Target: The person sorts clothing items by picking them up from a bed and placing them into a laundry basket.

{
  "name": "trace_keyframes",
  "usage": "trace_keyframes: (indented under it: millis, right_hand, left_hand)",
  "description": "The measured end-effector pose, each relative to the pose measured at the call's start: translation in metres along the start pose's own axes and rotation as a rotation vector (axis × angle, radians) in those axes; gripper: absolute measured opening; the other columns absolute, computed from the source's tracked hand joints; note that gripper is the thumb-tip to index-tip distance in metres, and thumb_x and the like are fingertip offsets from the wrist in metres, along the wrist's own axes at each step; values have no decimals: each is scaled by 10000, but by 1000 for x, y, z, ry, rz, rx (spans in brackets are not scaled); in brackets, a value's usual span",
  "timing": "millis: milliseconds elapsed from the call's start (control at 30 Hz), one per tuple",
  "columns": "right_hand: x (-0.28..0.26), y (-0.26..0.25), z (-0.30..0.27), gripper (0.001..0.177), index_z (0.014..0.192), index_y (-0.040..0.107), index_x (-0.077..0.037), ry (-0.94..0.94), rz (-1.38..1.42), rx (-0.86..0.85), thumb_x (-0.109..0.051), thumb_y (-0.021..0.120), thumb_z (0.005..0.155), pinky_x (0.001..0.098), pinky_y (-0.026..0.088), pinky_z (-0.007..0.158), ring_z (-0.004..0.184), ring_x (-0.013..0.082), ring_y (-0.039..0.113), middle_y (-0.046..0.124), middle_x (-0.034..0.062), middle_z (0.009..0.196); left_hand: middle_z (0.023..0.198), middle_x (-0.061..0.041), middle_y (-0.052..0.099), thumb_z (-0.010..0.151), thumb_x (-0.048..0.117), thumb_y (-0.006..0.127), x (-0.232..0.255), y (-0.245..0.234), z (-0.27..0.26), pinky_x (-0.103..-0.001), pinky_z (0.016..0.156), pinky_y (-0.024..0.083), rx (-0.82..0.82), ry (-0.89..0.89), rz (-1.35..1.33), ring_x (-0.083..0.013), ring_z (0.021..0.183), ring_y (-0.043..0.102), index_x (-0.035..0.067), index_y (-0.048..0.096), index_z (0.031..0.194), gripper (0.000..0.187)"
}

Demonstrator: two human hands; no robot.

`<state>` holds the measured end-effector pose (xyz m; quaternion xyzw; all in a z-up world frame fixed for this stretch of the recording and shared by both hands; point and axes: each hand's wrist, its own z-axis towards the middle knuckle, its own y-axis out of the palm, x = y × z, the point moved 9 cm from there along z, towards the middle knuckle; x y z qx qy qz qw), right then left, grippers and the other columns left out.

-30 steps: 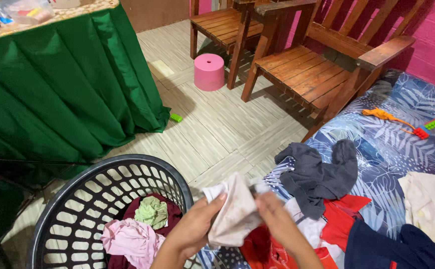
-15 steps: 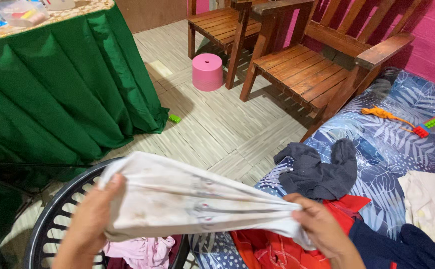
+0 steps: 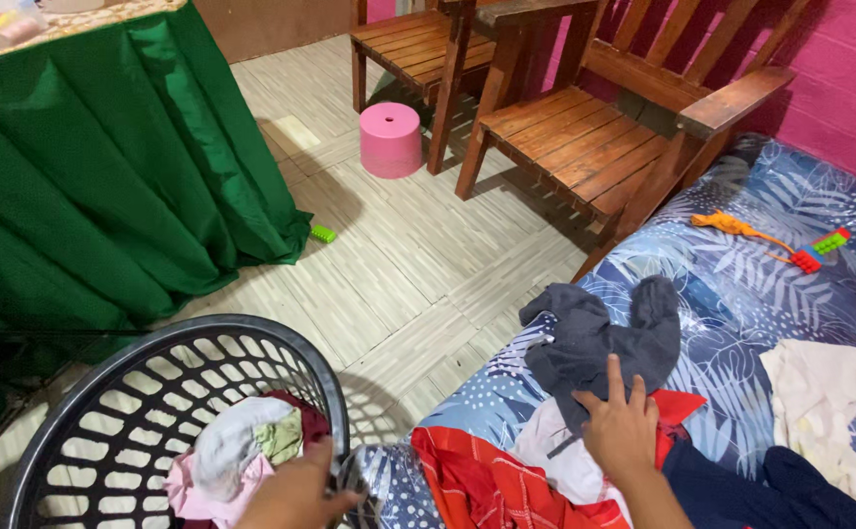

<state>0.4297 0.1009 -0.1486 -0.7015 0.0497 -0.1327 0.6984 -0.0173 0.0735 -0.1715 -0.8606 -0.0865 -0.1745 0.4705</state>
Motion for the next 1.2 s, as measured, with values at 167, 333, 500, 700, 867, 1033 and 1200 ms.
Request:
trace_keyframes:
  millis: [167,333,500,700,867,1033,1200]
  right_hand:
    - [22,60,42,198,1049,784,-198,-9,146,-41,-223,727,860,389,520,877,1025,311,651,613,135,1189]
    - [18,-22,21,167,970,825,-34,231,1051,-87,-79,687,887,378,417,552,586,209,542,728,176,731]
    - [-49,-142,-46,181,1012,703,72,-14,1784,-271,-9,654,857,247,499,771,852,92,645,717,54,932]
    - [-105,-137,-71,442,1302,624,-204,267,2041,-331,-244,653,863,274,492,863,916,96,630,715,-28,1011]
    - [-142,-95,-85,516,1314,590,7,-337,1532,-264,-105,790,851,370,441,985,1151,214,586,661,142,1234]
    - [-132,-75,-72,323,1136,676,18,-202,1659,-365,-38,787,838,339,520,929,1050,182,686,735,150,1090]
    - [-160,-92,-93,230,1130,686,42,-315,1796,-140,-155,572,1097,325,560,936,1020,191,689,732,146,1113]
  left_hand:
    - [1562,-124,397,883,482,762,43,10,-2,-509,1155,367,-111,2,65,-337,1435,413,133,323,1528,855]
    - [1559,-170,439,791,363,820,99,-29,-6,-439,1188,335,175,276,-120,-352,1444,398,97,400,1508,872]
    - [1536,-316,377,714,318,873,177,-66,-50,-541,1122,305,448,645,-341,-502,1437,337,-6,345,1506,1006]
    - [970,-214,777,943,397,629,132,-44,-22,-439,837,567,392,103,-623,-377,956,739,61,770,1117,404]
    - [973,-206,770,928,251,676,99,-4,-7,-427,757,553,13,-105,-1614,-306,824,708,-72,756,1066,360]
    - [1055,-159,764,888,162,561,113,-19,-33,-412,878,607,-449,18,-2274,-272,908,750,-45,685,1133,344]
    - [1058,-116,758,933,146,576,116,-34,-35,-372,802,599,-106,56,-2026,-210,886,747,8,636,1285,383]
